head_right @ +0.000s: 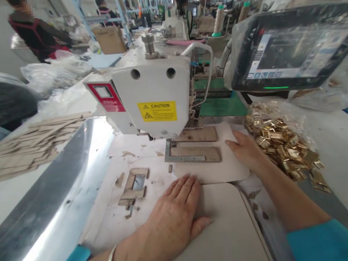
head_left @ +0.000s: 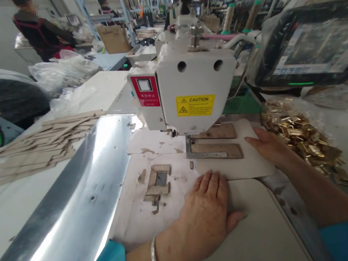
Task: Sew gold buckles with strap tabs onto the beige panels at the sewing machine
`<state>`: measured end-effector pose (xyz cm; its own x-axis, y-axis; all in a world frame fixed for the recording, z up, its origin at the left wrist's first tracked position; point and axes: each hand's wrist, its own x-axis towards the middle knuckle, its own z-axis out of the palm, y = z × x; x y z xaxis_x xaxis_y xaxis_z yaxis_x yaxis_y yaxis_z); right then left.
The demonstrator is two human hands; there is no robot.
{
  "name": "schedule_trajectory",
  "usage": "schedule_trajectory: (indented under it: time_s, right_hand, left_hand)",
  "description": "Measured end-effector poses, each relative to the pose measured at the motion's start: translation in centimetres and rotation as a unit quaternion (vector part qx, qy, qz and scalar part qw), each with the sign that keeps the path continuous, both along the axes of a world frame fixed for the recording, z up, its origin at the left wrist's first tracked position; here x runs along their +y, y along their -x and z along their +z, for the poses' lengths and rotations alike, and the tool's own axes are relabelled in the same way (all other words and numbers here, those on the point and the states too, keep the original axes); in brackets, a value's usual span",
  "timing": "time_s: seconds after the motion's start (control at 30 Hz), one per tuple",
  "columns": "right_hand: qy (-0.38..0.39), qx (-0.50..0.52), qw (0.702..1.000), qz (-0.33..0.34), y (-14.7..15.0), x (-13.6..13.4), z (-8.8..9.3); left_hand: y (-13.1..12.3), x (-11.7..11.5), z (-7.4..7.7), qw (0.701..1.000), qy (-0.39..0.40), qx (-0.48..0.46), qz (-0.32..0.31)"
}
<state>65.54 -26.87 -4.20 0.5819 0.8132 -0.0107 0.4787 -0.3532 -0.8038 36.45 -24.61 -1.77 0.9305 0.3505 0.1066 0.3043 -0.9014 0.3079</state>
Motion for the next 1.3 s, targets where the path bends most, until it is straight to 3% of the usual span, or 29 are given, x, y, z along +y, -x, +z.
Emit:
schedule_trajectory:
  time_s: [0.2,0.67,0.8,0.9,0.97,1.03,1.3]
  right_hand:
    - [-0.024,-0.081,0.996,0.029,-0.6,1.3,-1.3]
    - [-0.013,-0.166,0.986,-0.005,-0.5,1.4,-1.5]
    - [-0.076,-0.230,0.970,0.009,0.4,-1.5,0.8]
    - [-0.073,-0.293,0.944,0.134,1.8,-5.8,2.2]
    - [-0.042,-0.302,0.925,0.228,2.9,-8.5,2.1]
    - [-0.013,-0.317,0.907,0.275,3.8,-10.4,1.4]
    - [0.016,-0.404,0.876,0.263,4.7,-10.8,-0.4]
  left_hand:
    - [0.0,0.4,-0.3,0.999,-0.017,0.015,0.027]
    - [-0.4,0.8,-0.4,0.998,-0.040,0.028,0.049]
    - [-0.3,1.3,-0.6,0.997,-0.051,0.024,0.049]
    - [-0.2,1.5,-0.8,0.997,-0.057,0.016,0.044]
    - [-0.1,1.5,-0.8,0.998,-0.053,0.010,0.030]
    - [0.0,1.5,-0.6,0.999,-0.039,0.004,0.012]
    - [-0.2,1.4,-0.7,1.000,-0.023,0.008,0.005]
